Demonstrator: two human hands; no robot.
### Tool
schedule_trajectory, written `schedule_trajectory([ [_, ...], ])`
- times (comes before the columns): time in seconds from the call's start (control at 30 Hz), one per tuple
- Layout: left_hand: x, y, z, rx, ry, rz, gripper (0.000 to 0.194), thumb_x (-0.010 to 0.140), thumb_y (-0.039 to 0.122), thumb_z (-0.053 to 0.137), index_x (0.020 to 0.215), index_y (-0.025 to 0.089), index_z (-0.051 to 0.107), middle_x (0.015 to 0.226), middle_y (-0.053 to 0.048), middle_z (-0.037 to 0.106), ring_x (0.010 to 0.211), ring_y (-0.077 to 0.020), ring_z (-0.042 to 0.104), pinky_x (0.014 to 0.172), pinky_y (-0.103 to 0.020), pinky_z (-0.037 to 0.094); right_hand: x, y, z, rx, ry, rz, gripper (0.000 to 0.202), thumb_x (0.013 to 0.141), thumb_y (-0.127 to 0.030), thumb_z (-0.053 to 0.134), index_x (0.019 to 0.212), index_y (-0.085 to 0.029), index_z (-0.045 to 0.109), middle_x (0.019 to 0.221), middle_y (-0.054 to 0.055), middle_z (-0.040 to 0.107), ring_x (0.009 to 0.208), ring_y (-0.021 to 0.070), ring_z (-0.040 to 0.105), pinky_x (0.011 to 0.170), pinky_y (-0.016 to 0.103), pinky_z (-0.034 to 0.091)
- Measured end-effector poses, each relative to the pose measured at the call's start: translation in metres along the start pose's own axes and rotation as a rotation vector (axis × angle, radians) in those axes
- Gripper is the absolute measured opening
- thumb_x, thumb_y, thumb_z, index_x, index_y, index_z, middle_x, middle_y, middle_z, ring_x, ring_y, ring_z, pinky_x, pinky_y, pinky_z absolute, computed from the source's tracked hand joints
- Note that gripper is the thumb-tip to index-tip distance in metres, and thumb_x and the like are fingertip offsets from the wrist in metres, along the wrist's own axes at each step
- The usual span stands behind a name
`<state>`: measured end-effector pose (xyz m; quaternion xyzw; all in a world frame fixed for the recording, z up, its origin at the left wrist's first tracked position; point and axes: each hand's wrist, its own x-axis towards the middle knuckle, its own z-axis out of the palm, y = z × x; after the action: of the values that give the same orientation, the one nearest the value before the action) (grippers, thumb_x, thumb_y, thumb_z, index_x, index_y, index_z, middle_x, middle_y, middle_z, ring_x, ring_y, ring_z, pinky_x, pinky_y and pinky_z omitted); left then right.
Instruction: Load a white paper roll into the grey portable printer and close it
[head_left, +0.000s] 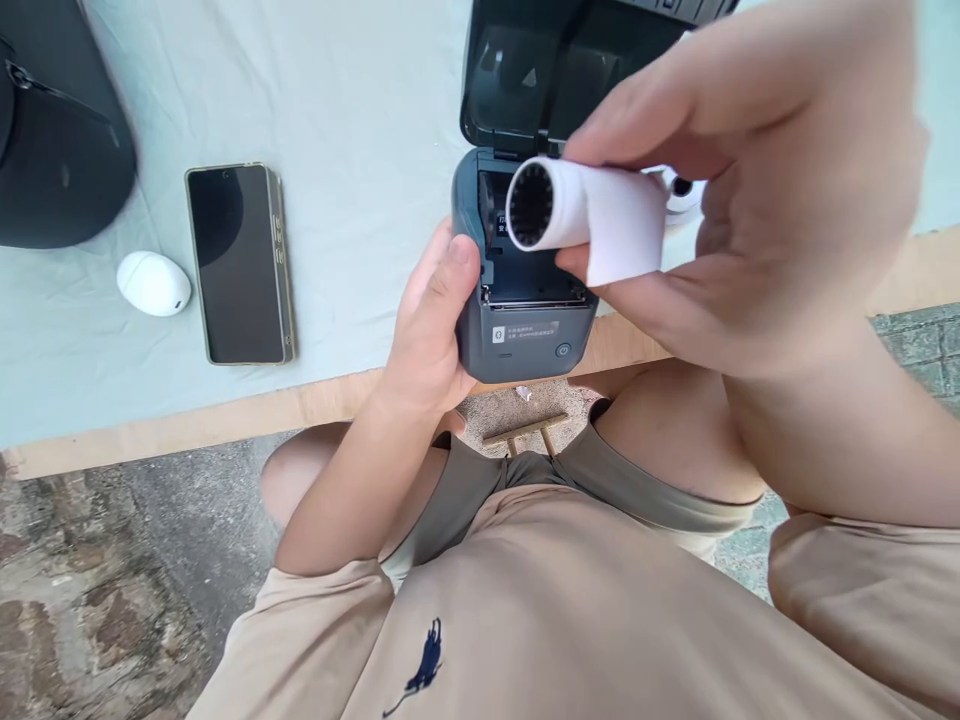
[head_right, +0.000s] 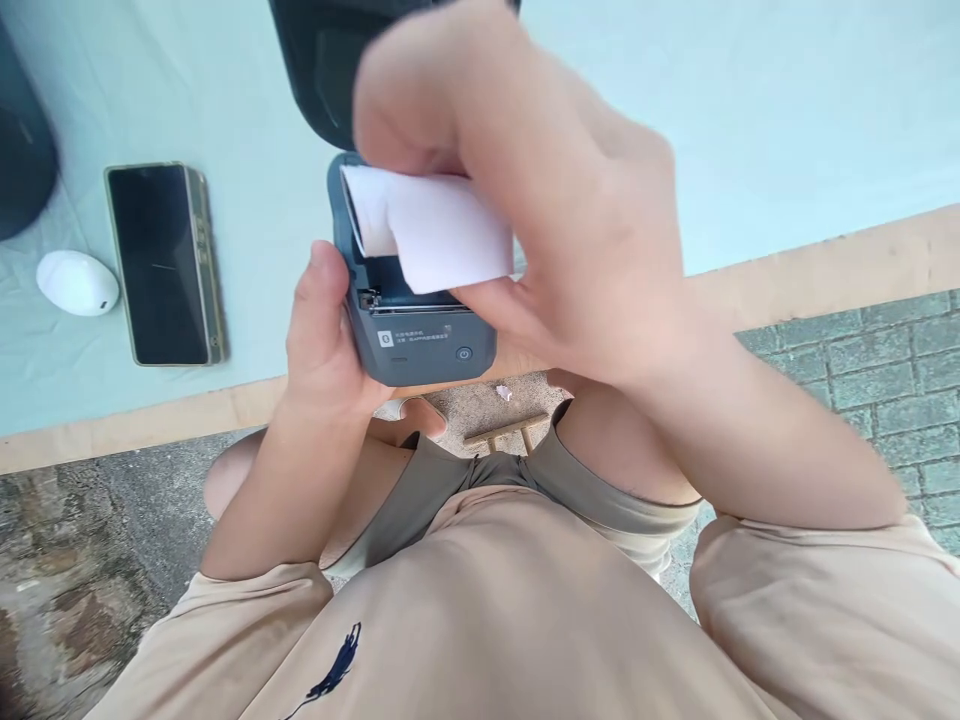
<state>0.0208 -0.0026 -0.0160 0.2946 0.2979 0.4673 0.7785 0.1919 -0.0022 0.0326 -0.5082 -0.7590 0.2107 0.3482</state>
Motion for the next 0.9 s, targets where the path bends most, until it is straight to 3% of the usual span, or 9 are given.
schedule_trajectory([
  [0.1, -0.002, 0.002, 0.001, 0.023, 0.0, 0.0, 0.029, 0.083, 0.047, 0.058, 0.104, 0.026, 0.056, 0.101, -0.002, 0.067, 0.123, -0.0254, 0.055, 0.096, -0.036, 0.051, 0.003, -0.011, 0.002, -0.161, 0.034, -0.135, 0.007, 0.083, -0.017, 0.048, 0.089, -0.019, 0.051, 0.098, 0.003, 0.063, 0.095, 0.0143, 0.061, 0.078, 0.029, 0.048],
  [0.23, -0.005, 0.001, 0.003, -0.003, 0.01, 0.011, 0.022, 0.088, 0.042, 0.051, 0.104, 0.026, 0.055, 0.099, -0.001, 0.066, 0.123, -0.0224, 0.055, 0.098, -0.035, 0.049, 0.003, -0.01, 0.007, -0.207, -0.003, -0.17, 0.008, 0.082, -0.012, 0.047, 0.08, -0.019, 0.05, 0.101, 0.003, 0.066, 0.1, 0.0168, 0.063, 0.078, 0.031, 0.049],
  [0.33, -0.006, 0.001, 0.005, -0.038, -0.015, 0.012, 0.023, 0.086, 0.041, 0.055, 0.104, 0.026, 0.054, 0.105, -0.003, 0.065, 0.125, -0.0239, 0.052, 0.1, -0.037, 0.049, 0.001, -0.003, 0.009, -0.273, 0.066, -0.307, 0.004, 0.081, -0.017, 0.052, 0.079, -0.02, 0.054, 0.103, 0.001, 0.066, 0.097, 0.0182, 0.063, 0.082, 0.034, 0.047],
  [0.47, -0.006, 0.005, 0.008, -0.006, 0.054, -0.007, 0.025, 0.088, 0.043, 0.048, 0.101, 0.023, 0.056, 0.103, -0.004, 0.065, 0.127, -0.0253, 0.051, 0.1, -0.039, 0.049, -0.003, -0.002, 0.009, -0.377, 0.174, -0.402, 0.003, 0.081, -0.024, 0.056, 0.084, -0.022, 0.056, 0.083, 0.0, 0.062, 0.077, 0.015, 0.06, 0.071, 0.032, 0.04],
  [0.6, -0.005, 0.009, 0.006, -0.008, -0.007, -0.04, 0.033, 0.089, 0.048, 0.04, 0.095, 0.021, 0.059, 0.094, -0.005, 0.065, 0.122, -0.0246, 0.054, 0.095, -0.036, 0.051, -0.008, -0.004, 0.014, -0.334, 0.071, -0.545, 0.008, 0.08, -0.024, 0.06, 0.086, -0.022, 0.055, 0.079, -0.003, 0.063, 0.073, 0.0135, 0.06, 0.065, 0.032, 0.034],
  [0.67, -0.005, 0.007, 0.002, -0.028, -0.044, -0.019, 0.027, 0.086, 0.044, 0.047, 0.097, 0.023, 0.058, 0.087, -0.003, 0.064, 0.11, -0.023, 0.061, 0.084, -0.033, 0.054, -0.009, -0.003, 0.017, -0.311, 0.037, -0.596, 0.014, 0.079, -0.032, 0.062, 0.087, -0.022, 0.057, 0.085, -0.003, 0.065, 0.077, 0.0144, 0.062, 0.065, 0.033, 0.035],
  [0.73, -0.004, 0.005, -0.003, -0.02, -0.046, 0.026, 0.022, 0.08, 0.034, 0.059, 0.099, 0.024, 0.055, 0.086, -0.001, 0.062, 0.098, -0.0206, 0.065, 0.073, -0.03, 0.055, -0.01, -0.001, 0.017, -0.273, 0.053, -0.583, 0.017, 0.079, -0.037, 0.062, 0.086, -0.023, 0.058, 0.089, -0.004, 0.065, 0.083, 0.0153, 0.063, 0.069, 0.034, 0.04],
  [0.8, -0.004, 0.002, -0.007, 0.0, -0.043, 0.049, 0.03, 0.076, 0.025, 0.066, 0.102, 0.025, 0.051, 0.09, 0.0, 0.061, 0.093, -0.0195, 0.066, 0.07, -0.029, 0.055, -0.011, 0.0, 0.013, -0.212, 0.085, -0.546, 0.013, 0.078, -0.034, 0.062, 0.087, -0.025, 0.059, 0.09, -0.005, 0.066, 0.088, 0.0152, 0.062, 0.075, 0.034, 0.045],
  [0.9, -0.003, 0.0, -0.009, 0.032, -0.044, 0.053, 0.043, 0.073, 0.021, 0.067, 0.11, 0.027, 0.045, 0.096, -0.001, 0.062, 0.098, -0.0216, 0.066, 0.078, -0.034, 0.056, -0.011, 0.0, 0.002, -0.085, 0.039, -0.227, 0.021, 0.082, -0.033, 0.056, 0.103, -0.029, 0.058, 0.117, -0.003, 0.057, 0.112, 0.0186, 0.054, 0.093, 0.034, 0.045],
])
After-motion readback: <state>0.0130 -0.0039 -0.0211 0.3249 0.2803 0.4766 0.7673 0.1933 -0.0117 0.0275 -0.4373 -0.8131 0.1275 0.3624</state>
